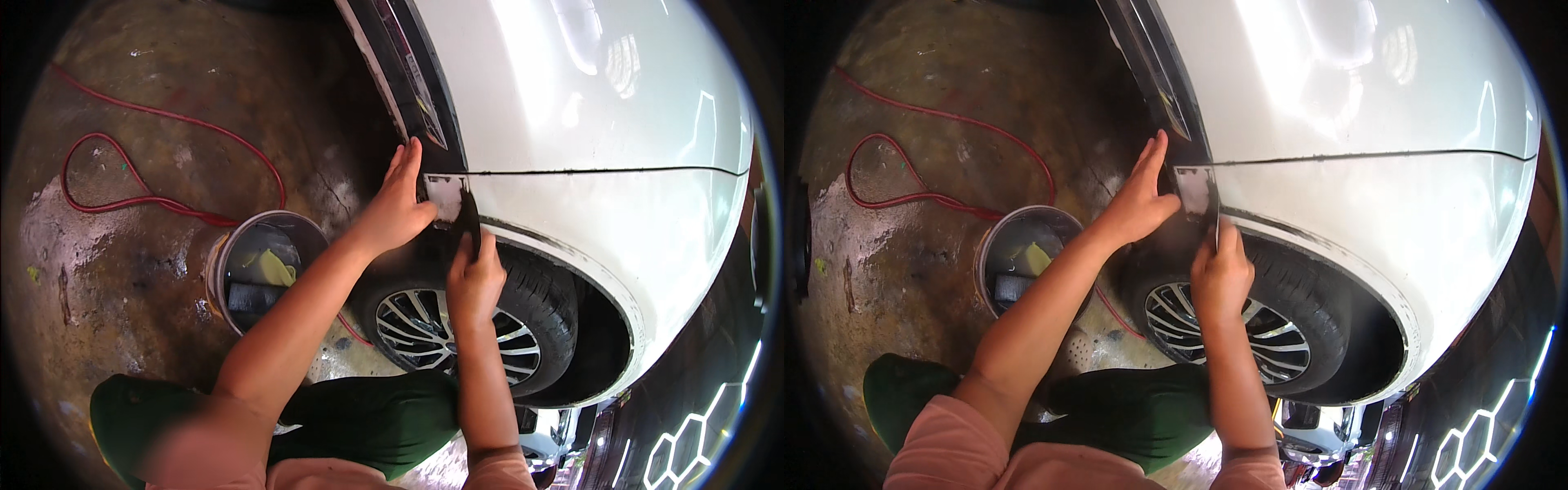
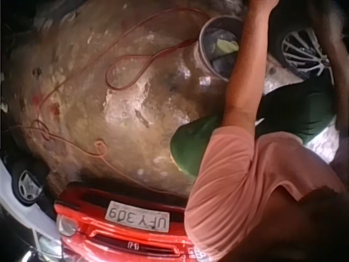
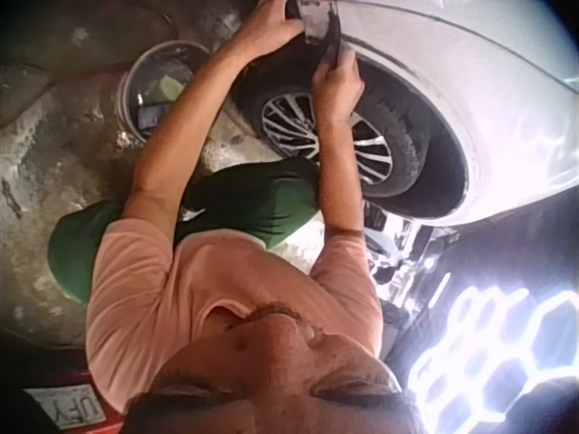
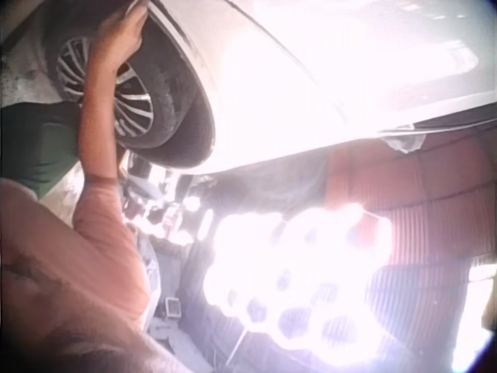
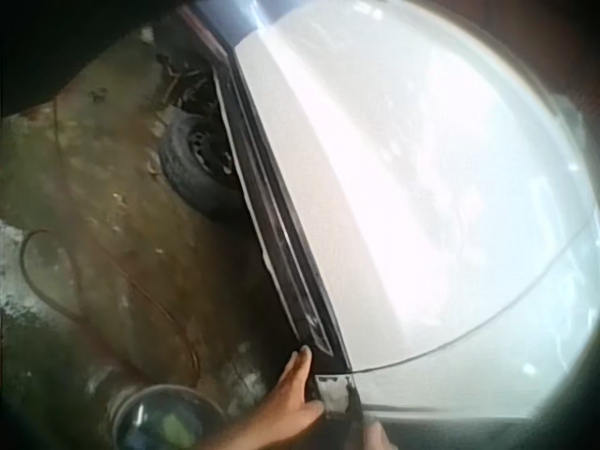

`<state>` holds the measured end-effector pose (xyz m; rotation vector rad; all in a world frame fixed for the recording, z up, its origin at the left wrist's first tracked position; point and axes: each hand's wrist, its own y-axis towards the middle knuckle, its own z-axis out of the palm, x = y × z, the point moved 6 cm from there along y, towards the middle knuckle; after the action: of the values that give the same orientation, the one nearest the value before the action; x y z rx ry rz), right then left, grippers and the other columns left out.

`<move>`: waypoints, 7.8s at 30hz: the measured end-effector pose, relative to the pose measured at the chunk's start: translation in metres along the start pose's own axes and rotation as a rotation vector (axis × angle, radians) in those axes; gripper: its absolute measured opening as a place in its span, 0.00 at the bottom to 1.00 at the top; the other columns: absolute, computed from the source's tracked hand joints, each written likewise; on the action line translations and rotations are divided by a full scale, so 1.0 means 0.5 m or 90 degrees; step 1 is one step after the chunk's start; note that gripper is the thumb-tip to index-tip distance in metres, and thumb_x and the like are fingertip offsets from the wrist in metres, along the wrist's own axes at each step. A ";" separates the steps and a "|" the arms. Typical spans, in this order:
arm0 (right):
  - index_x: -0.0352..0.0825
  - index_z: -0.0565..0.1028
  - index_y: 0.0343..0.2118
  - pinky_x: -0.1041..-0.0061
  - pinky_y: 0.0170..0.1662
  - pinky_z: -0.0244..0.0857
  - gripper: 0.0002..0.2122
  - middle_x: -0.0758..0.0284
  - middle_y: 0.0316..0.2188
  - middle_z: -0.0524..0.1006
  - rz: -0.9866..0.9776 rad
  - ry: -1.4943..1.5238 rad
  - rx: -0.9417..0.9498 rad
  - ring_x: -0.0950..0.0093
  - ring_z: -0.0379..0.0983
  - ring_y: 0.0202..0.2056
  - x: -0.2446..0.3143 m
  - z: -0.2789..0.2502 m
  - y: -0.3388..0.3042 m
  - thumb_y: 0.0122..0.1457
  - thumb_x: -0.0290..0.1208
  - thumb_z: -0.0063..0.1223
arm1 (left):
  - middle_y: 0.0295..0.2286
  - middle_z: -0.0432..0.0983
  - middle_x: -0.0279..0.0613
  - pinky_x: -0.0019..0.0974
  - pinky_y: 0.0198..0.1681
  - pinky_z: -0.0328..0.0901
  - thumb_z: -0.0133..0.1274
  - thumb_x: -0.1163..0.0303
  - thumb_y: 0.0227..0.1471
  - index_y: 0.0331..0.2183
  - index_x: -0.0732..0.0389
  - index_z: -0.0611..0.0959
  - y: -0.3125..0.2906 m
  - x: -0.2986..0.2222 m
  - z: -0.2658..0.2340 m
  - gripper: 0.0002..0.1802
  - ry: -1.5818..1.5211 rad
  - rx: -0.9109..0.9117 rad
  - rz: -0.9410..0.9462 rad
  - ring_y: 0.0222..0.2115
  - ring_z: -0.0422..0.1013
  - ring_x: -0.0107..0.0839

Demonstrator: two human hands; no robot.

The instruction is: The person sands the lower side panel of a white car near the front wheel using a sanding block. They repeatedly dip the block into a bucket of water and continue sanding the same area.

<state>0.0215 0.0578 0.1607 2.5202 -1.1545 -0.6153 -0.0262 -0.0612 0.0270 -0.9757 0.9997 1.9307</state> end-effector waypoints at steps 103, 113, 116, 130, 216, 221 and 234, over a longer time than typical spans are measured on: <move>0.37 0.78 0.49 0.57 0.33 0.74 0.14 0.58 0.32 0.82 0.032 0.017 0.093 0.53 0.80 0.30 -0.026 -0.096 -0.004 0.61 0.26 0.59 | 0.53 0.75 0.59 0.38 0.56 0.68 0.69 0.57 0.52 0.66 0.72 0.61 0.017 0.023 -0.044 0.52 -0.032 0.032 -0.228 0.52 0.74 0.40; 0.31 0.77 0.51 0.58 0.39 0.73 0.14 0.48 0.35 0.81 0.065 -0.032 0.083 0.46 0.79 0.37 0.005 -0.067 0.003 0.63 0.24 0.56 | 0.44 0.81 0.58 0.42 0.50 0.71 0.71 0.59 0.46 0.57 0.75 0.71 0.049 0.037 -0.023 0.44 0.011 0.005 -0.184 0.46 0.79 0.47; 0.31 0.77 0.51 0.57 0.40 0.73 0.13 0.48 0.36 0.81 0.075 -0.019 0.071 0.46 0.79 0.38 0.015 -0.057 0.011 0.64 0.24 0.55 | 0.42 0.82 0.56 0.44 0.48 0.72 0.71 0.61 0.46 0.53 0.71 0.75 0.051 0.039 -0.023 0.37 0.017 0.005 -0.181 0.45 0.79 0.47; 0.37 0.76 0.52 0.55 0.33 0.73 0.15 0.56 0.36 0.80 -0.017 -0.070 0.033 0.51 0.80 0.32 0.011 -0.045 -0.001 0.62 0.24 0.56 | 0.42 0.81 0.56 0.43 0.47 0.72 0.72 0.56 0.44 0.46 0.69 0.76 0.027 0.025 -0.018 0.35 0.094 -0.055 -0.172 0.44 0.79 0.46; 0.33 0.74 0.50 0.52 0.36 0.71 0.11 0.49 0.36 0.81 -0.005 -0.088 0.041 0.46 0.79 0.36 0.039 -0.030 -0.002 0.66 0.26 0.52 | 0.39 0.80 0.53 0.47 0.45 0.70 0.73 0.56 0.40 0.39 0.66 0.78 0.024 0.027 -0.024 0.30 0.125 -0.151 -0.126 0.42 0.77 0.52; 0.33 0.75 0.49 0.51 0.35 0.71 0.10 0.49 0.36 0.81 0.021 -0.070 0.027 0.46 0.79 0.35 0.048 -0.014 0.035 0.66 0.26 0.52 | 0.47 0.79 0.55 0.52 0.55 0.69 0.71 0.56 0.43 0.48 0.66 0.76 0.030 0.024 -0.025 0.36 0.094 -0.053 -0.172 0.52 0.73 0.55; 0.32 0.74 0.49 0.53 0.36 0.71 0.10 0.48 0.36 0.81 0.060 -0.055 0.055 0.45 0.78 0.35 0.027 -0.009 0.008 0.66 0.25 0.52 | 0.39 0.81 0.52 0.46 0.46 0.71 0.72 0.56 0.40 0.39 0.66 0.79 0.033 0.025 -0.033 0.30 0.114 -0.110 -0.135 0.42 0.78 0.50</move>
<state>0.0293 0.0453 0.1627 2.5158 -1.3491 -0.6693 -0.0409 -0.0793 0.0145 -1.3178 0.7991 1.7971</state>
